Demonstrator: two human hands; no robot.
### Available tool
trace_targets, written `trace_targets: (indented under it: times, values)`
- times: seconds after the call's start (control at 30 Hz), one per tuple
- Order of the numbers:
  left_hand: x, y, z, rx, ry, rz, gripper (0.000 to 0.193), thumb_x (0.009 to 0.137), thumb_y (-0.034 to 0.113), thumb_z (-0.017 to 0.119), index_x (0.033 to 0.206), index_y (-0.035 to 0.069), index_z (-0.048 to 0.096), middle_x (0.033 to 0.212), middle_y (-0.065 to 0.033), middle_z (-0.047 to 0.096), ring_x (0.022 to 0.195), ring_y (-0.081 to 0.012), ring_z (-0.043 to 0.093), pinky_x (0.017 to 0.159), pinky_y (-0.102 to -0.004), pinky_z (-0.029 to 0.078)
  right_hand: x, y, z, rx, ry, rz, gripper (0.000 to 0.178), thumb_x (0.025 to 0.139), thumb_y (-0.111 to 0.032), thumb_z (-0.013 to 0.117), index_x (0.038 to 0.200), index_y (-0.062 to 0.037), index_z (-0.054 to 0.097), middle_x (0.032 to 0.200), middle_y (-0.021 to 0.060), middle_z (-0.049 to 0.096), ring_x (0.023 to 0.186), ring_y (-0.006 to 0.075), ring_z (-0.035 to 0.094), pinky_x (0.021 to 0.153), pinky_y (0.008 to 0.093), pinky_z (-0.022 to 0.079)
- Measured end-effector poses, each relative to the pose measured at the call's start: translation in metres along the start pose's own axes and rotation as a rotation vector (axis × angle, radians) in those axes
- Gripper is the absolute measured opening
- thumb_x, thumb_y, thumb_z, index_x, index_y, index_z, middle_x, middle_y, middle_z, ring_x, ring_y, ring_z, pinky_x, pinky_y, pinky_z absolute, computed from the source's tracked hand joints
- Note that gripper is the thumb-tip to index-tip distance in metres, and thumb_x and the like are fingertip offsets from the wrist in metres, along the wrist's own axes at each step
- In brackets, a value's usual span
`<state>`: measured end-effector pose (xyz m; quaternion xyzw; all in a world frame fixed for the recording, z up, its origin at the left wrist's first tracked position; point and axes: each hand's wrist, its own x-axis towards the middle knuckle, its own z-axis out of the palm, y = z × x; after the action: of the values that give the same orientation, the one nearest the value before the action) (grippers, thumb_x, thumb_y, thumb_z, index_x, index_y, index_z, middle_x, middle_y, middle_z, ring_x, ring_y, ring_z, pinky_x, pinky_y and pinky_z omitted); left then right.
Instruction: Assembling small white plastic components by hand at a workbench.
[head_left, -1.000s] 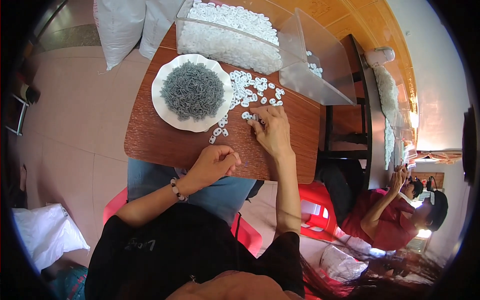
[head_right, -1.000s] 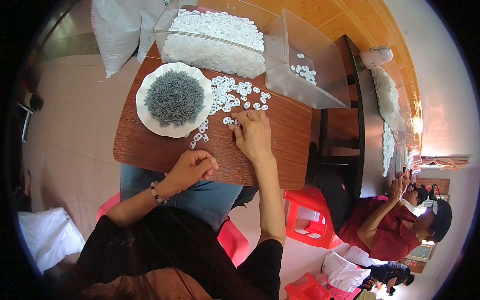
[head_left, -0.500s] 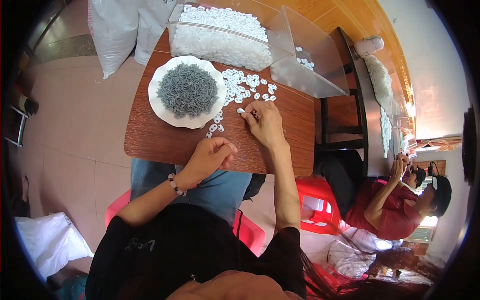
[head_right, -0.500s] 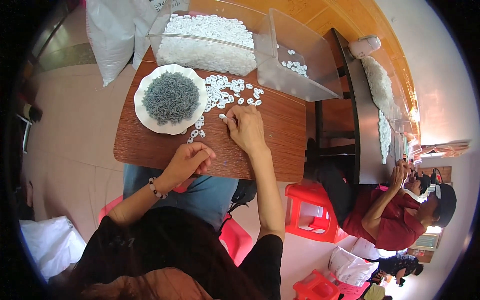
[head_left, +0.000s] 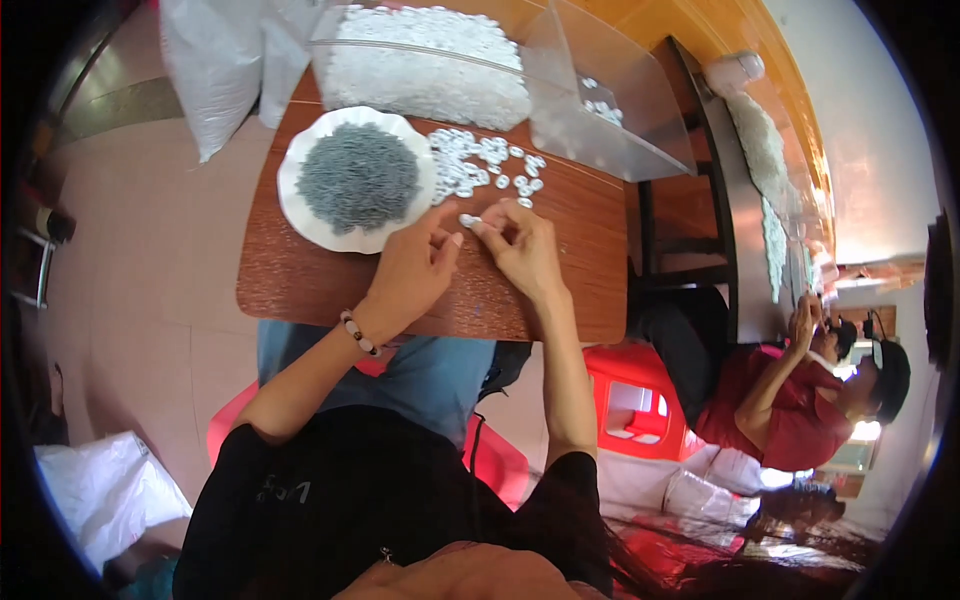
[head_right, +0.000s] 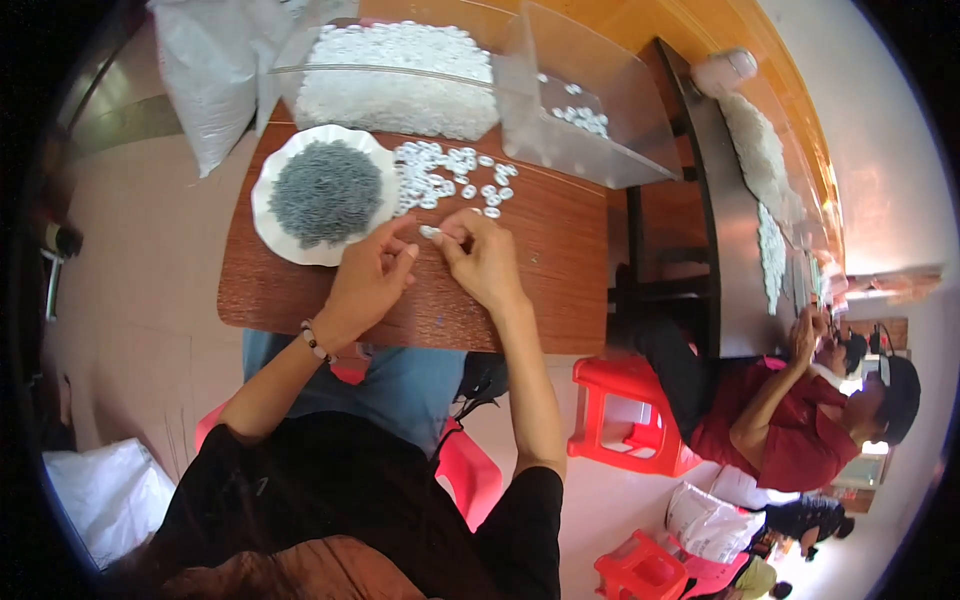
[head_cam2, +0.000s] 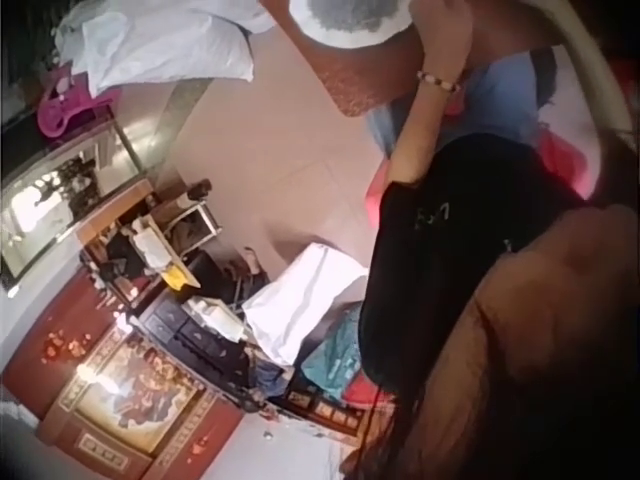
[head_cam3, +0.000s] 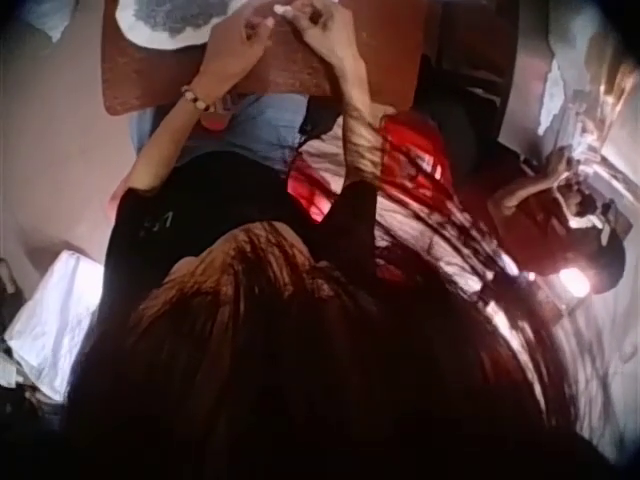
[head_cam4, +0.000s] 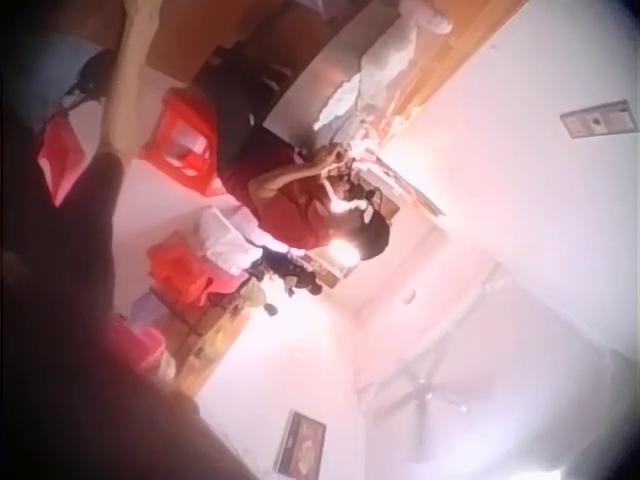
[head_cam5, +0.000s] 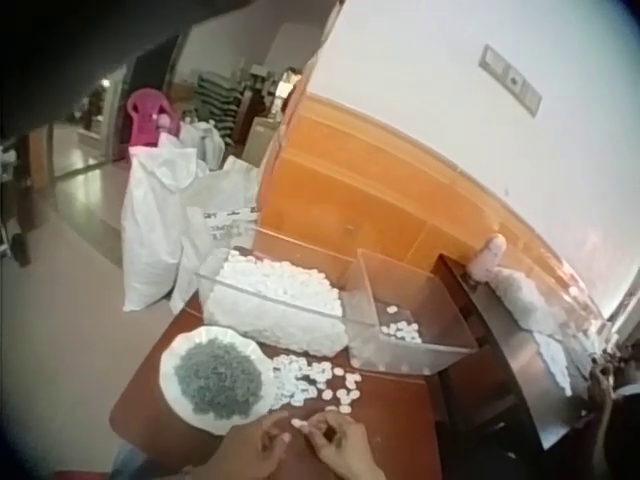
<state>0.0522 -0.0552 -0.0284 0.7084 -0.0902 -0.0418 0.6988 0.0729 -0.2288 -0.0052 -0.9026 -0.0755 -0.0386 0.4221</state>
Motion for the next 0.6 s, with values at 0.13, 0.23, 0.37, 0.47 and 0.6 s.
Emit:
trace_targets:
  times: [0.13,0.23,0.37,0.47,0.6]
  values:
    - [0.019,-0.012,-0.006,0.307,-0.013,-0.016,0.023,0.091,0.013,0.054,0.108,-0.002,0.059,0.071,-0.0161,0.064,0.056,-0.0212,0.064,0.053,-0.0321,0.048,0.004,-0.005,0.009,0.125,-0.026,-0.151,0.005,0.081,-0.005,0.067,0.082,-0.0018,0.063,0.07,0.0018,0.061,0.066,0.007,0.054,0.06,0.0235,0.043]
    - [0.022,-0.009,-0.004,0.137,-0.028,-0.063,0.02,0.091,0.016,0.055,0.097,-0.002,0.061,0.068,-0.0162,0.063,0.055,-0.0241,0.063,0.052,-0.0349,0.047,0.006,-0.004,0.005,0.162,-0.026,-0.072,0.008,0.08,-0.006,0.069,0.082,-0.0016,0.062,0.066,0.0016,0.058,0.064,0.0064,0.052,0.057,0.0231,0.042]
    - [0.026,-0.016,0.005,0.407,-0.022,0.019,0.022,0.088,0.018,0.058,0.076,-0.001,0.059,0.064,-0.0165,0.061,0.056,-0.0298,0.062,0.053,-0.0401,0.046,-0.002,0.012,-0.002,0.243,0.057,-0.001,0.008,0.082,-0.005,0.068,0.081,-0.0009,0.062,0.064,-0.0032,0.056,0.062,0.0035,0.05,0.057,0.0201,0.041]
    - [0.022,-0.009,0.009,0.571,0.014,0.137,0.023,0.084,0.02,0.061,0.07,0.001,0.057,0.059,-0.0165,0.058,0.058,-0.0352,0.058,0.055,-0.0446,0.044,-0.008,0.012,-0.009,0.27,0.094,0.063,0.007,0.083,-0.003,0.067,0.087,0.0014,0.064,0.064,-0.0049,0.056,0.062,0.0018,0.05,0.057,0.0187,0.041]
    - [0.021,-0.006,0.01,0.608,-0.003,0.109,0.024,0.082,0.018,0.063,0.067,0.002,0.055,0.058,-0.0153,0.057,0.057,-0.0342,0.058,0.054,-0.0446,0.043,-0.015,0.023,-0.01,0.26,0.035,0.057,0.023,0.084,-0.001,0.064,0.107,0.0021,0.064,0.074,-0.0003,0.064,0.068,0.0021,0.054,0.061,0.0176,0.041]
